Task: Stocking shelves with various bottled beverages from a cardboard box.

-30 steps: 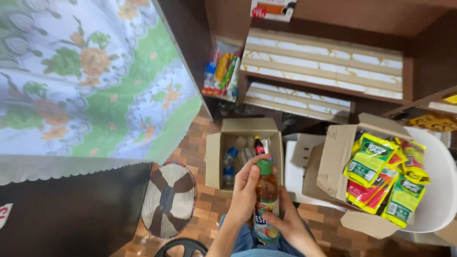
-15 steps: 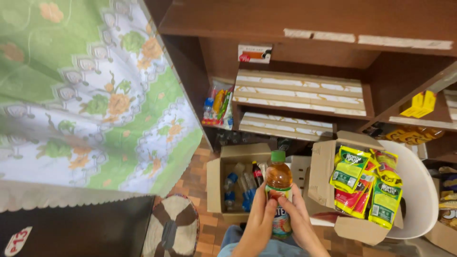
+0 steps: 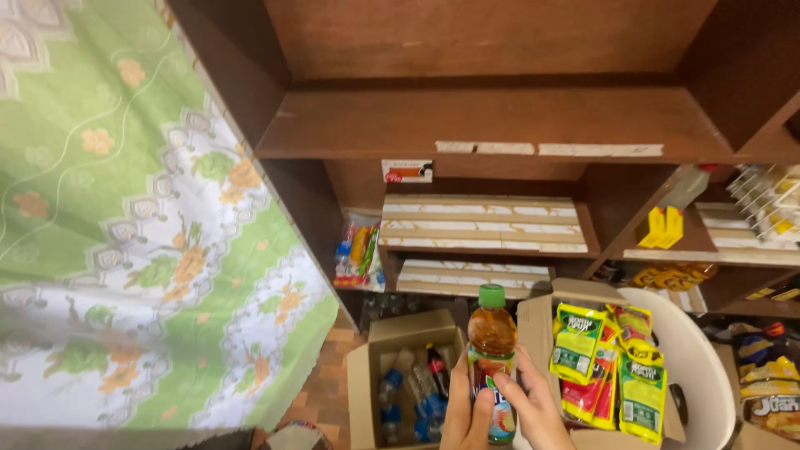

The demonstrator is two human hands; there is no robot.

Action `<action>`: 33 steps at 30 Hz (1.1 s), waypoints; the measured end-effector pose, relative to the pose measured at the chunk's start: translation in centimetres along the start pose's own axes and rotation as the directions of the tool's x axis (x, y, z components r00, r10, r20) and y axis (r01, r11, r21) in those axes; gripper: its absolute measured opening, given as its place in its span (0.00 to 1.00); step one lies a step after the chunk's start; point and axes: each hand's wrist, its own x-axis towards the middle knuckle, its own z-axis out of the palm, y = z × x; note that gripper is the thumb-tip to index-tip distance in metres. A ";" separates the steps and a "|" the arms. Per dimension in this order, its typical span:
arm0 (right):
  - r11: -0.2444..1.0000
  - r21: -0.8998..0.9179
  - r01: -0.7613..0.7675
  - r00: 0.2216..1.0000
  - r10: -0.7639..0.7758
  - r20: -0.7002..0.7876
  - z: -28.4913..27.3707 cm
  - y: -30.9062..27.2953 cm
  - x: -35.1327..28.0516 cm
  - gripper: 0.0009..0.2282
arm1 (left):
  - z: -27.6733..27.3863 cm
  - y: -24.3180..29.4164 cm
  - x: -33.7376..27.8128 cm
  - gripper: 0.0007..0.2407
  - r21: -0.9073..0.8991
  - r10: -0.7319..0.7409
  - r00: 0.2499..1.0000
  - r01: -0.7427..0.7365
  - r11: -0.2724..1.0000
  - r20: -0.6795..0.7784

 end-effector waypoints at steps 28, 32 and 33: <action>0.635 -0.260 0.728 0.672 -0.736 0.082 -9.4 -23.9 8.0 0.28 | 17.7 13.5 15.8 0.25 0.162 0.432 0.896 -0.444 0.881 0.106; 0.623 -0.335 0.707 0.678 -0.732 0.069 -9.9 -29.7 8.0 0.28 | 20.2 18.5 17.0 0.25 0.084 0.555 0.803 -0.582 0.809 0.215; 0.594 -0.374 0.712 0.665 -0.742 0.087 -10.1 -31.1 8.0 0.28 | 21.0 19.8 17.1 0.24 0.006 0.566 0.793 -0.582 0.813 0.227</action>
